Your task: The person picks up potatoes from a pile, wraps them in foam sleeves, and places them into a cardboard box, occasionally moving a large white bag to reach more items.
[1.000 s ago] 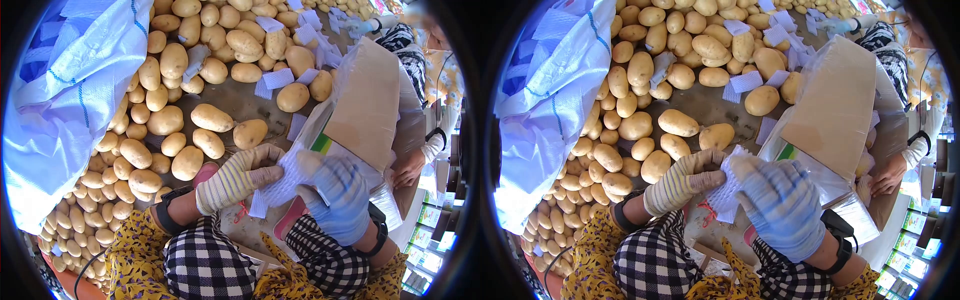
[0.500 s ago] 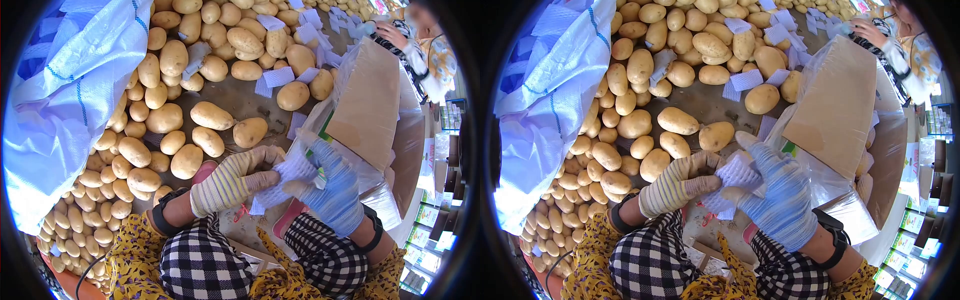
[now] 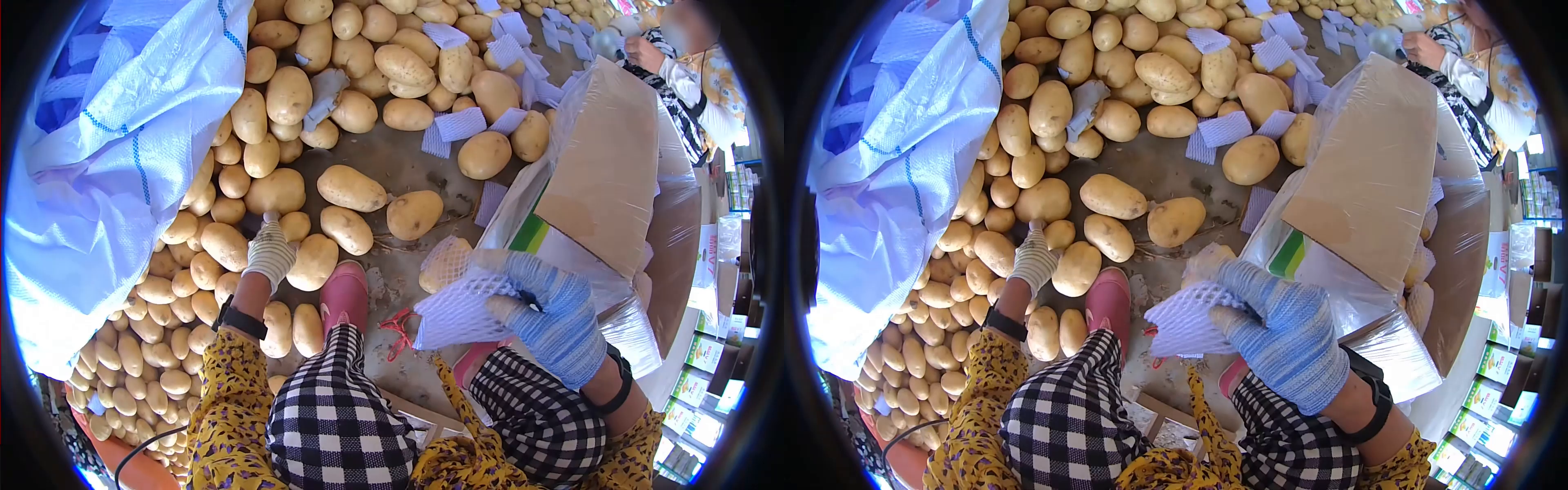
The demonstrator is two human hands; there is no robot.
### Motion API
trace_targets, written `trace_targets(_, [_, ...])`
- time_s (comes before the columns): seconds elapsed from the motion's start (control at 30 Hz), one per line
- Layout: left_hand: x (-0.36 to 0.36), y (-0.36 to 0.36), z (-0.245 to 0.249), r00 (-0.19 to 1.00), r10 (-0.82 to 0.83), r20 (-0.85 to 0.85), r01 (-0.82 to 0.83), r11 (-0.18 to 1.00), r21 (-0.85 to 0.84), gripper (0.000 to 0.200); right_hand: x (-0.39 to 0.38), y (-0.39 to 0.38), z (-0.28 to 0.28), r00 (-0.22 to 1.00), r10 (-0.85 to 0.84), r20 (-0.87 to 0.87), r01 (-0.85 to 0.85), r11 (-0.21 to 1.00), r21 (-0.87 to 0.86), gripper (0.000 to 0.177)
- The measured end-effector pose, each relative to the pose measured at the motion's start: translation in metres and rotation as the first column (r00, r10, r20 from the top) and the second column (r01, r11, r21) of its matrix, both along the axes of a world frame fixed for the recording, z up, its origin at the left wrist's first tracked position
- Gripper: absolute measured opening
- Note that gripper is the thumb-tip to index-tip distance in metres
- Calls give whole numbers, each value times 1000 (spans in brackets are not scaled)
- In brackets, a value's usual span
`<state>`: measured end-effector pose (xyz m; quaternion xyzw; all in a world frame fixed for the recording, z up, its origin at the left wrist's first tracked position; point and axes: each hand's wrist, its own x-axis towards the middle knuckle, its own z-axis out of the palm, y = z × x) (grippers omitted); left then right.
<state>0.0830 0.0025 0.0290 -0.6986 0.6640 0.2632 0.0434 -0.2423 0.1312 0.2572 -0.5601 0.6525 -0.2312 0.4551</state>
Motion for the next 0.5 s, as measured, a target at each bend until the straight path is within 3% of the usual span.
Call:
trace_targets(0.1, [-1,1,17,996,22,-84,-20,999,29,60,0,-2,3,998,47,-45,-45,998,41,37])
trace_targets(0.2, [3,-1,16,947,46,-318,-71,995,-66,60,-2,1,1,997,52,-54,-47,996,75,37])
trace_targets(0.27, [-7,3,25,664,244,-707,-207,968,139,60,-7,3,-9,989,99,-114,-93,994,53,41])
trace_targets(0.3, [-14,3,39,452,336,-826,-231,939,256,61,-9,3,-15,999,42,7,-42,997,69,45])
trace_targets(0.37, [-52,12,99,127,368,-921,-32,930,367,62,-7,2,-21,967,-92,239,65,991,120,56])
trace_targets(0.43, [-88,18,143,104,227,-968,212,946,245,63,-3,-11,-3,883,-201,424,90,959,268,68])
trace_targets(0.5, [-119,23,167,101,52,-993,446,890,92,67,1,-15,4,776,-304,552,120,931,344,76])
